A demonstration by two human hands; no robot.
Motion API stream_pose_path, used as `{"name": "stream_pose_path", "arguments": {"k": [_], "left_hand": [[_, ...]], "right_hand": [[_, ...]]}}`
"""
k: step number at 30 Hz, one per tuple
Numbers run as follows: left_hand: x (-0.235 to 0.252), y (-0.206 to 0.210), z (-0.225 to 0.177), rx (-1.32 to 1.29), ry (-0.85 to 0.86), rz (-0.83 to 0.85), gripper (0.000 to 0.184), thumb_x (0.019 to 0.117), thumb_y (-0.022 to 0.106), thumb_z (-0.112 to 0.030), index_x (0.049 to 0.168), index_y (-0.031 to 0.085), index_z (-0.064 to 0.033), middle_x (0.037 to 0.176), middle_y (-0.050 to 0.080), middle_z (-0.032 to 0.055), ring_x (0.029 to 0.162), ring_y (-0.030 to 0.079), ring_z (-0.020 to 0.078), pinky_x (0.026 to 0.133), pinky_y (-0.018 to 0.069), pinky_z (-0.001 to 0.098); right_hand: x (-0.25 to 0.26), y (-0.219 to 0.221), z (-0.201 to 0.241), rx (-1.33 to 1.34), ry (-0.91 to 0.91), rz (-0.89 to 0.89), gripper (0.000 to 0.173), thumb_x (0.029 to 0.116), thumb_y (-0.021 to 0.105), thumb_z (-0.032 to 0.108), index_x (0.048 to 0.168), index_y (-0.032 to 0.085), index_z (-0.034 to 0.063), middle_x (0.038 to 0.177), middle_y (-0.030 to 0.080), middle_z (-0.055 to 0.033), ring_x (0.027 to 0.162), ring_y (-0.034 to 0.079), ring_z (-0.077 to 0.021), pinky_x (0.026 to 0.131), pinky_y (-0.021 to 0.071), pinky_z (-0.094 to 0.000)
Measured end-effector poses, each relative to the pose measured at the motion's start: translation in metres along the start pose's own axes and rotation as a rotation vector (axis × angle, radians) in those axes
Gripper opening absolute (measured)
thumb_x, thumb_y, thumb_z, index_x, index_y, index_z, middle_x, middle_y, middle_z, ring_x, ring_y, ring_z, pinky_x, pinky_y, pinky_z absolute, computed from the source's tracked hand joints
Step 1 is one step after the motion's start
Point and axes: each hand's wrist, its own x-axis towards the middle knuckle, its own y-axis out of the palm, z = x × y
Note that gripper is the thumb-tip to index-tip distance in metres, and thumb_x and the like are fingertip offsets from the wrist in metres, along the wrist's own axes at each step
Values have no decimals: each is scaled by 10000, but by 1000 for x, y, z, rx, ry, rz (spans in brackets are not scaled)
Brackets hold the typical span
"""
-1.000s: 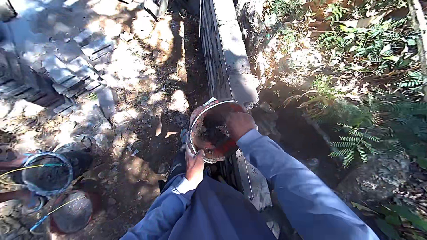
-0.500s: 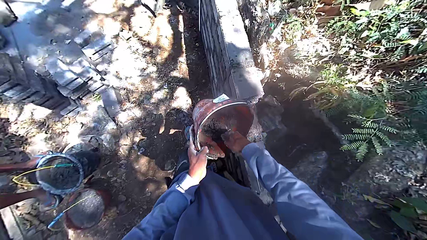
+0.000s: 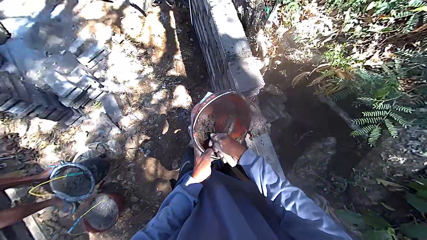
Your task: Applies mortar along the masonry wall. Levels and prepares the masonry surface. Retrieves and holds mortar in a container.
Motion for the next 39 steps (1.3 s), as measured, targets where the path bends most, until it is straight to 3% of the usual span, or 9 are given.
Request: {"name": "stream_pose_path", "arguments": {"k": [3,16,23,26,28,30,33,35,39], "left_hand": [[2,-3,-3,-19,-45,-35,746,901,521,92,1560,204,-51,1265,548,201,983,655,225,779,599,394],[7,-15,5,65,-181,-198,529,938,496,70,1438,374,-54,1095,574,138,857,656,208,669,603,414],[17,-44,12,90,-103,-133,322,922,493,79,1218,482,-49,922,613,34,775,654,101,666,596,299],[18,-53,14,132,-59,-124,292,890,515,65,1162,524,-41,933,615,25,822,637,89,732,574,277],[18,-54,15,152,-74,-153,271,872,532,66,1123,537,-37,926,607,34,817,622,100,724,561,283],[16,-54,16,145,-75,-174,271,868,527,78,1109,530,-46,915,608,26,806,625,90,712,563,273],[16,-58,17,96,-69,-166,323,848,520,77,1150,520,-37,933,630,36,820,650,105,720,584,299],[16,-59,16,82,-79,-168,320,860,520,72,1158,516,-42,936,629,37,823,651,108,724,585,305],[19,-53,16,81,-117,-208,351,876,516,76,1211,511,-29,999,625,70,870,653,139,746,587,338]], "right_hand": [[-9,-12,-7,118,32,46,403,1140,309,363,1029,564,72,638,491,21,438,468,-77,417,447,-225],[-104,-101,-60,146,-41,-34,364,1136,332,301,1055,596,64,641,529,50,453,486,-26,414,433,-178],[-100,-144,-153,-94,-18,-572,384,1116,339,208,1251,618,-19,820,600,-55,634,565,-112,631,532,-298],[-61,-145,-195,-289,54,-733,420,1098,373,240,1311,592,-49,1063,685,-219,970,681,-287,926,537,-457],[-29,-139,-216,-401,162,-760,482,1106,402,285,1411,528,-67,1285,651,-273,1223,639,-360,1097,468,-488],[-11,-129,-231,-483,209,-770,541,1100,417,295,1485,450,-84,1428,572,-281,1340,570,-375,1165,414,-481],[-19,-120,-225,-503,161,-789,580,1091,438,303,1524,393,-79,1468,543,-271,1345,570,-371,1157,426,-488],[-34,-127,-210,-412,151,-802,495,1094,405,266,1472,487,-42,1389,611,-251,1292,608,-362,1116,452,-517],[-25,-178,-197,-21,182,-693,470,1144,276,252,1215,633,-45,986,649,-176,828,620,-225,802,532,-405]]}}
